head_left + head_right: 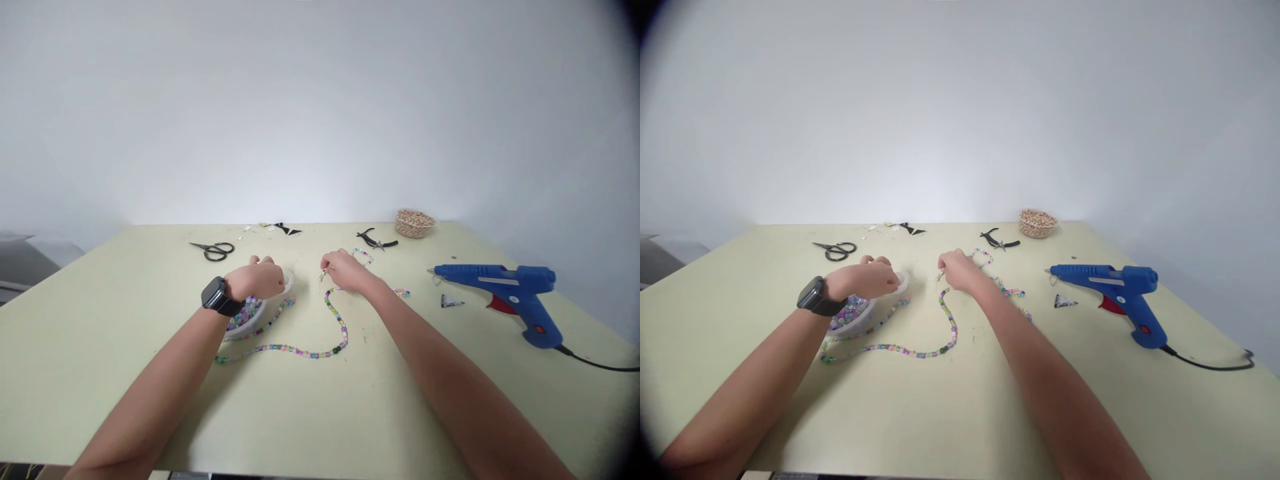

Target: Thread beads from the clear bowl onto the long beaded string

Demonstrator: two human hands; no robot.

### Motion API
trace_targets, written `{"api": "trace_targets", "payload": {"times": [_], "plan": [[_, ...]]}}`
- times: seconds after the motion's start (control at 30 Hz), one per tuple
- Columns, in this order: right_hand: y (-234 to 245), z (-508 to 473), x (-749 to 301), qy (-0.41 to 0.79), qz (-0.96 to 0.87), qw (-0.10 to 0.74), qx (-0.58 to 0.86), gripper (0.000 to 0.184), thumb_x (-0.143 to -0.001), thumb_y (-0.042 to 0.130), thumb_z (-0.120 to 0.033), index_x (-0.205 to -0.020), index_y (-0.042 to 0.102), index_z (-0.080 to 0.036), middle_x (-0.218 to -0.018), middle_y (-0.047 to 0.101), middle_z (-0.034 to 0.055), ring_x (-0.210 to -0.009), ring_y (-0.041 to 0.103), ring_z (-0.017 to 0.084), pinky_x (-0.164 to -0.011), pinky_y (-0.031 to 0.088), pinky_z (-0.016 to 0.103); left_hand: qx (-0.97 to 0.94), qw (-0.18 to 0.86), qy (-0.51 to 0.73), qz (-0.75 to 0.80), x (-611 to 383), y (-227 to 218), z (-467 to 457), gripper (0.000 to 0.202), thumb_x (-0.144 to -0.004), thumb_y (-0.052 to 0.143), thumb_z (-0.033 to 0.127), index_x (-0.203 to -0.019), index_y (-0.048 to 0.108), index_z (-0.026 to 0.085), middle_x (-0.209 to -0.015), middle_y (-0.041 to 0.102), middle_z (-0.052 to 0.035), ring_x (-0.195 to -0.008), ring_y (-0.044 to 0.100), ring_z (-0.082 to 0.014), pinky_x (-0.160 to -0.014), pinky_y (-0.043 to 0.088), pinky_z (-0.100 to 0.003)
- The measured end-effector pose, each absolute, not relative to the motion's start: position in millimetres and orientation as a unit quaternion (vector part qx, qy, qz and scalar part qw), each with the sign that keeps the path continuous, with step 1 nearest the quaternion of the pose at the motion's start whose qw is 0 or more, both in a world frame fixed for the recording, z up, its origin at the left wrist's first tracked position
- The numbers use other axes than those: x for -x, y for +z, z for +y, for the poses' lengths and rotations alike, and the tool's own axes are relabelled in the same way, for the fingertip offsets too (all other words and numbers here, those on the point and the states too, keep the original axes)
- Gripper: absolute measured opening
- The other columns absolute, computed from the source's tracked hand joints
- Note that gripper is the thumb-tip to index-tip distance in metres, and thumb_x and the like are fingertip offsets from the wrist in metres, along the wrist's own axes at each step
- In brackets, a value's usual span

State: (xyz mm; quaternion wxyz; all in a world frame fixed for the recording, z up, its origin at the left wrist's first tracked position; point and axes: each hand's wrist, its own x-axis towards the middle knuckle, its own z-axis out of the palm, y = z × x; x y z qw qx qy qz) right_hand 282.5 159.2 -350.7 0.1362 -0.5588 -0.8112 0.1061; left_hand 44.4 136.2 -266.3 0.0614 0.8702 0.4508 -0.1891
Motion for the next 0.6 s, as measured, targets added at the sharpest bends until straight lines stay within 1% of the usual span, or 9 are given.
{"api": "trace_targets", "payload": {"times": [0.07, 0.13, 0.2, 0.27, 0.33, 0.4, 0.47, 0.53, 0.6], "plan": [[-350, 161, -286, 0.105, -0.812, 0.134, 0.559, 0.031, -0.096, 0.053, -0.009, -0.118, 0.072, -0.019, -0.118, 0.07, 0.0134, -0.119, 0.057, 0.025, -0.096, 0.045, 0.03, -0.864, 0.062, -0.204, 0.456, -46, -266, 137, 0.027, -0.082, 0.05, 0.026, -0.056, 0.049, 0.018, -0.069, 0.061, -0.0127, -0.102, 0.048, -0.0309, -0.092, 0.037, -0.047], [-350, 162, -287, 0.105, -0.819, 0.127, 0.549, 0.035, -0.095, 0.056, -0.008, -0.123, 0.071, -0.023, -0.12, 0.07, 0.0106, -0.124, 0.055, 0.024, -0.098, 0.045, 0.029, -0.858, 0.062, -0.213, 0.464, -47, -264, 138, 0.027, -0.083, 0.051, 0.029, -0.059, 0.055, 0.018, -0.074, 0.064, -0.0143, -0.104, 0.05, -0.0318, -0.092, 0.038, -0.046], [-351, 163, -285, 0.103, -0.828, 0.116, 0.539, 0.031, -0.094, 0.06, -0.012, -0.12, 0.073, -0.025, -0.12, 0.071, 0.008, -0.126, 0.054, 0.023, -0.101, 0.044, 0.029, -0.85, 0.066, -0.228, 0.47, -49, -260, 140, 0.026, -0.084, 0.051, 0.03, -0.063, 0.061, 0.018, -0.079, 0.068, -0.0151, -0.106, 0.052, -0.0321, -0.093, 0.039, -0.045], [-351, 163, -283, 0.095, -0.832, 0.103, 0.537, 0.021, -0.095, 0.064, -0.016, -0.11, 0.075, -0.023, -0.118, 0.072, 0.0077, -0.125, 0.055, 0.024, -0.103, 0.045, 0.032, -0.844, 0.075, -0.246, 0.47, -52, -256, 144, 0.027, -0.085, 0.049, 0.029, -0.065, 0.065, 0.017, -0.083, 0.072, -0.0143, -0.107, 0.055, -0.031, -0.095, 0.039, -0.043], [-350, 162, -282, 0.082, -0.829, 0.09, 0.546, 0.013, -0.096, 0.064, -0.022, -0.105, 0.074, -0.019, -0.117, 0.071, 0.0083, -0.121, 0.058, 0.025, -0.103, 0.047, 0.039, -0.839, 0.086, -0.264, 0.468, -55, -250, 151, 0.029, -0.085, 0.048, 0.029, -0.068, 0.067, 0.017, -0.088, 0.075, -0.0127, -0.101, 0.058, -0.0285, -0.095, 0.04, -0.042], [-348, 161, -283, 0.069, -0.823, 0.078, 0.559, 0.018, -0.099, 0.063, -0.029, -0.109, 0.071, -0.017, -0.121, 0.068, 0.009, -0.117, 0.061, 0.024, -0.101, 0.05, 0.045, -0.835, 0.098, -0.281, 0.463, -58, -245, 158, 0.03, -0.085, 0.049, 0.031, -0.069, 0.069, 0.016, -0.092, 0.077, -0.0121, -0.087, 0.061, -0.0249, -0.088, 0.043, -0.039], [-345, 160, -285, 0.056, -0.814, 0.068, 0.574, 0.024, -0.1, 0.062, -0.034, -0.115, 0.068, -0.016, -0.124, 0.066, 0.0096, -0.113, 0.064, 0.023, -0.099, 0.052, 0.047, -0.834, 0.108, -0.294, 0.454, -60, -242, 164, 0.032, -0.085, 0.049, 0.034, -0.071, 0.07, 0.015, -0.094, 0.077, -0.0122, -0.075, 0.06, -0.0217, -0.078, 0.044, -0.035], [-341, 158, -285, 0.047, -0.808, 0.067, 0.583, 0.024, -0.1, 0.063, -0.033, -0.116, 0.068, -0.016, -0.125, 0.066, 0.0101, -0.115, 0.063, 0.024, -0.1, 0.052, 0.047, -0.839, 0.109, -0.297, 0.443, -62, -241, 169, 0.033, -0.085, 0.049, 0.036, -0.074, 0.071, 0.015, -0.096, 0.077, -0.0121, -0.072, 0.06, -0.0206, -0.074, 0.044, -0.034], [-337, 155, -281, 0.042, -0.807, 0.076, 0.584, 0.021, -0.099, 0.062, -0.029, -0.114, 0.069, -0.016, -0.124, 0.066, 0.0106, -0.12, 0.059, 0.026, -0.102, 0.049, 0.047, -0.845, 0.1, -0.291, 0.438, -64, -242, 173, 0.033, -0.086, 0.048, 0.036, -0.077, 0.073, 0.016, -0.098, 0.078, -0.0115, -0.074, 0.061, -0.0207, -0.076, 0.045, -0.034]]}}
